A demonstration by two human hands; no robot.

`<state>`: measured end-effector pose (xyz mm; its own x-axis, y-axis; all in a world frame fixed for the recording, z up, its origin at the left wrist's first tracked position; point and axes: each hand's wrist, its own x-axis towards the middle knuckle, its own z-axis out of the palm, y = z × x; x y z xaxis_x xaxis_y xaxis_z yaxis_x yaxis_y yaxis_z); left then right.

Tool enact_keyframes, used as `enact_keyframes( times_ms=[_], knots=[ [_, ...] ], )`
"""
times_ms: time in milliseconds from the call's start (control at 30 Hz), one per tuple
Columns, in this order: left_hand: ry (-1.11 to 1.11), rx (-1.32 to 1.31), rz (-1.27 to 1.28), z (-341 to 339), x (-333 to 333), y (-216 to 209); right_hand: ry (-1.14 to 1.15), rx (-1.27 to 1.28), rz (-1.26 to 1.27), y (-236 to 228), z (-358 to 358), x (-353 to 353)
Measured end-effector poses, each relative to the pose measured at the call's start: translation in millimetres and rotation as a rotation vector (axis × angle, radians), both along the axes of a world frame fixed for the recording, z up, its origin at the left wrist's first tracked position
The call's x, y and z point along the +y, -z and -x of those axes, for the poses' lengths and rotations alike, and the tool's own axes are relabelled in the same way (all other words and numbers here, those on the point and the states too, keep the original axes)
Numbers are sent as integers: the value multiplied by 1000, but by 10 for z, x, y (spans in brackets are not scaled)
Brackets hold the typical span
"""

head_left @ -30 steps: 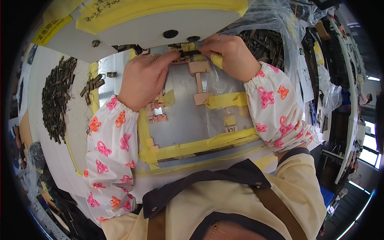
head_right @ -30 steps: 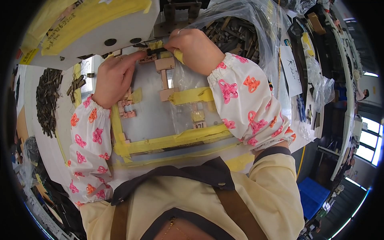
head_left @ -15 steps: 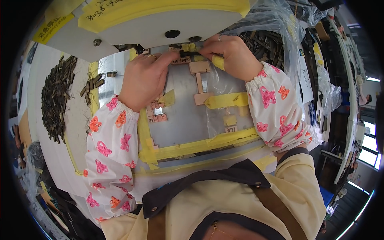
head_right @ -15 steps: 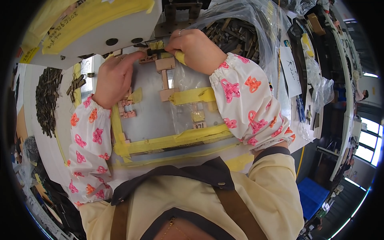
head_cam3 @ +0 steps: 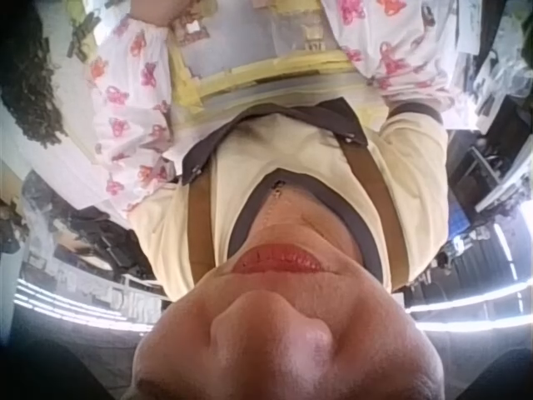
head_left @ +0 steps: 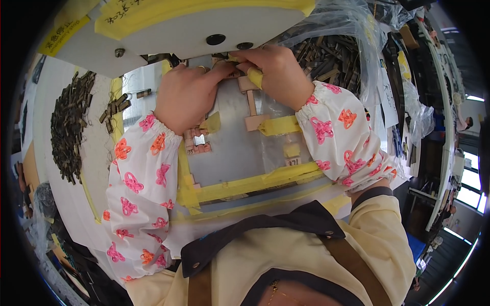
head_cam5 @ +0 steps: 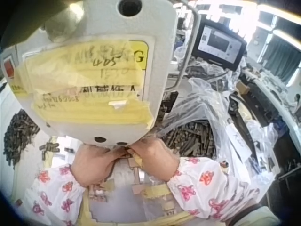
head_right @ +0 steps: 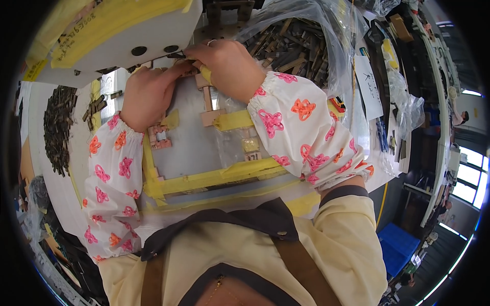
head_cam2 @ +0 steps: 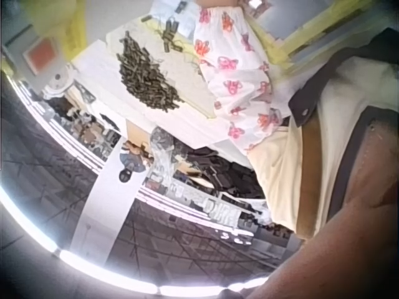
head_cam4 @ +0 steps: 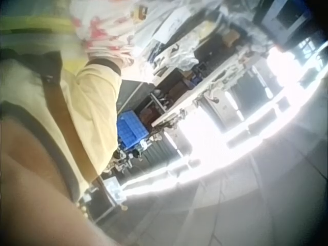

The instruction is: Assembling small zipper pull components and leather/fabric tabs using a specialized industrial sewing machine.

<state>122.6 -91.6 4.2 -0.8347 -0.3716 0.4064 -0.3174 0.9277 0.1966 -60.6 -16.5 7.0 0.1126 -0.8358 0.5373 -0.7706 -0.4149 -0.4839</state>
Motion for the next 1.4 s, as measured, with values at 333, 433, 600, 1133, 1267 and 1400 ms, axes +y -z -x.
enact_keyframes(
  times_ms=[333, 433, 600, 1133, 1267, 1400],
  knots=[
    [-32, 71, -137, -184, -11, -51, -7, 102, -66, 26, 37, 5],
    [-35, 55, -134, -170, -5, -70, -12, 124, -39, 29, 28, -29],
    [-11, 66, -105, -190, 6, -56, -54, 144, -22, 15, 12, -33],
    [-104, 69, 61, -231, -97, -100, 20, 427, 23, -131, -1, -115],
    [-69, 60, -58, -221, -79, -64, 20, 339, 36, -110, -40, -35],
    [-54, 100, -24, -140, 4, 74, 33, 394, 42, -44, 29, 97]
  ],
)
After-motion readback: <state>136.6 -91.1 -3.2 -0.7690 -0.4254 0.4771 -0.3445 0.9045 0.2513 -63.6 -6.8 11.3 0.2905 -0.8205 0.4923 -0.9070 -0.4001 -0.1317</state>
